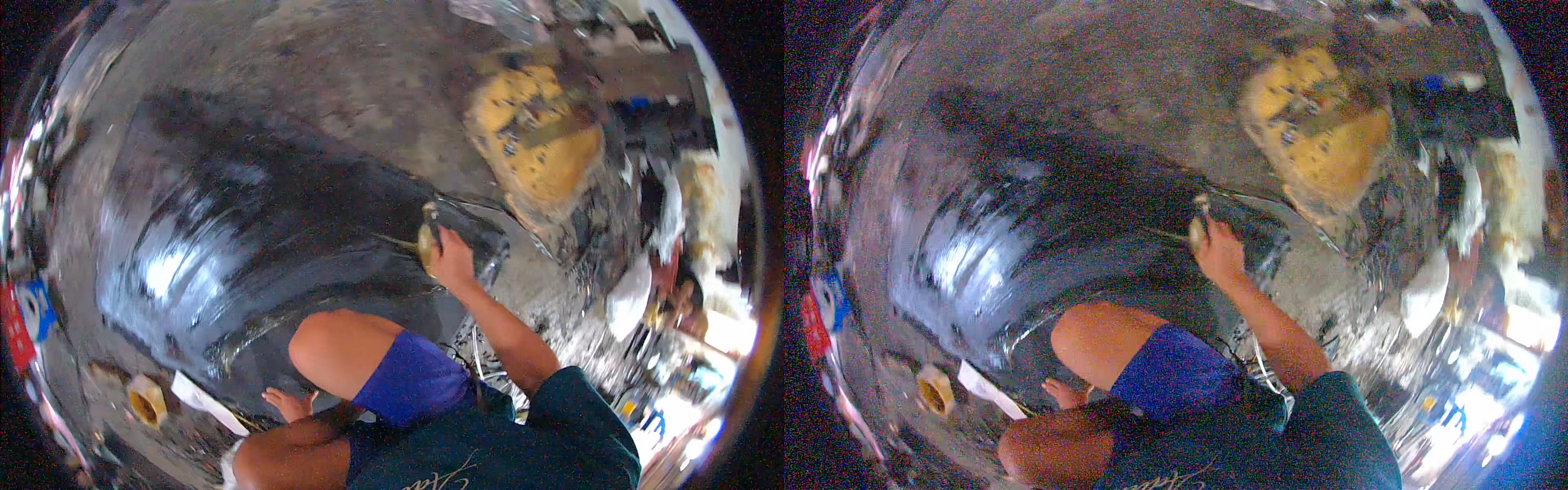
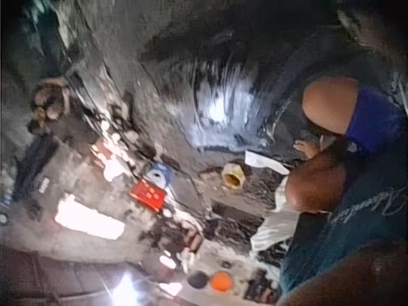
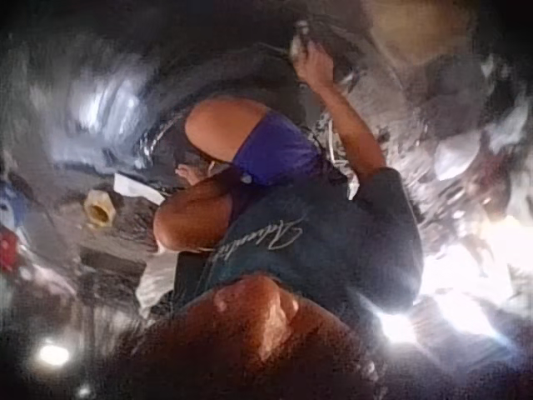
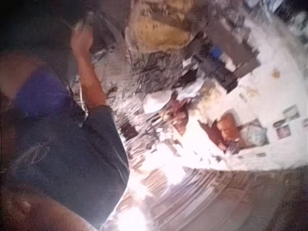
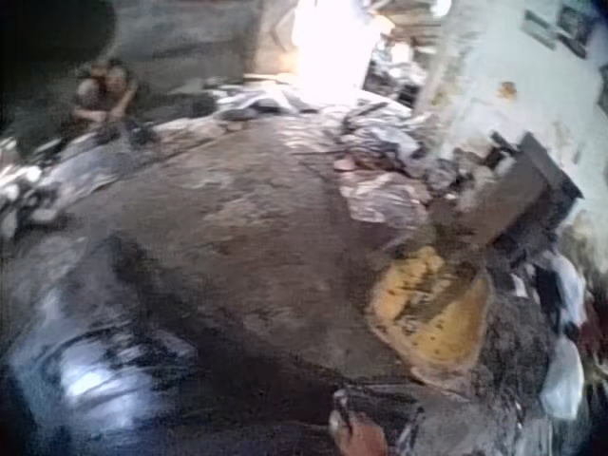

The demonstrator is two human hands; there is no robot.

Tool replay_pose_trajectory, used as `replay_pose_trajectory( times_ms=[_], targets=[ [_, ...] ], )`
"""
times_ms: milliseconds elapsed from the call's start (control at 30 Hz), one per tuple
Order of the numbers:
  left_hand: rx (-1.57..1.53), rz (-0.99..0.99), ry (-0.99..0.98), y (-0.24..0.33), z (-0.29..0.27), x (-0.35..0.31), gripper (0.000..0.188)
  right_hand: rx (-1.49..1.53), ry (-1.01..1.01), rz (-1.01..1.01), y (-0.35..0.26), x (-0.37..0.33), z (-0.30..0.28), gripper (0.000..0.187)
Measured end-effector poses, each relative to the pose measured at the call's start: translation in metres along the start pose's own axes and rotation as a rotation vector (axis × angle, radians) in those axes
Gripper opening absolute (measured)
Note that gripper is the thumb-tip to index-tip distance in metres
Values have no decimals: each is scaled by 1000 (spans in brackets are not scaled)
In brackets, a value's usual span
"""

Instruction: The person kneels on the floor and uses a brush to apply a yellow paste from a bucket onto a large black rubber sheet. They spread the paste evenly across the surface, flip the sheet, and continue applying paste to the other side.

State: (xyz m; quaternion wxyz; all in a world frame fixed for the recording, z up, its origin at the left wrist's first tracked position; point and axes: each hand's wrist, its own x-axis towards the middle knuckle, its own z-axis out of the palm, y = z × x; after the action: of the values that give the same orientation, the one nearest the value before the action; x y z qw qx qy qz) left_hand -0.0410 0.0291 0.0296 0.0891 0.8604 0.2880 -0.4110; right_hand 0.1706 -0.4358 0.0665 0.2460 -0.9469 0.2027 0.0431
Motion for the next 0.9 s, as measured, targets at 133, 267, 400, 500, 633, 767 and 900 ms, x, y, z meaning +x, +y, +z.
replay_pose_trajectory(
  times_ms=[133,267,400,500,633,767,900],
  targets=[
    [69,89,228,-22,25,-4,139,2,-189,-140,-135,29,60,40],
    [80,83,261,-18,36,-5,139,-1,-306,-478,-241,16,136,35],
    [-137,12,253,3,17,-15,136,-93,-545,-957,-353,-52,203,29],
    [-110,98,481,-1,38,4,130,-396,-602,-1531,-370,-85,235,14],
    [-322,71,390,0,14,-25,124,-640,-641,-1861,-357,9,181,17],
    [-416,79,367,-7,1,-32,120,-563,-641,-1788,-240,78,80,17],
    [-558,81,373,-8,-5,-41,107,-435,-765,-991,-129,56,24,35]
  ],
)
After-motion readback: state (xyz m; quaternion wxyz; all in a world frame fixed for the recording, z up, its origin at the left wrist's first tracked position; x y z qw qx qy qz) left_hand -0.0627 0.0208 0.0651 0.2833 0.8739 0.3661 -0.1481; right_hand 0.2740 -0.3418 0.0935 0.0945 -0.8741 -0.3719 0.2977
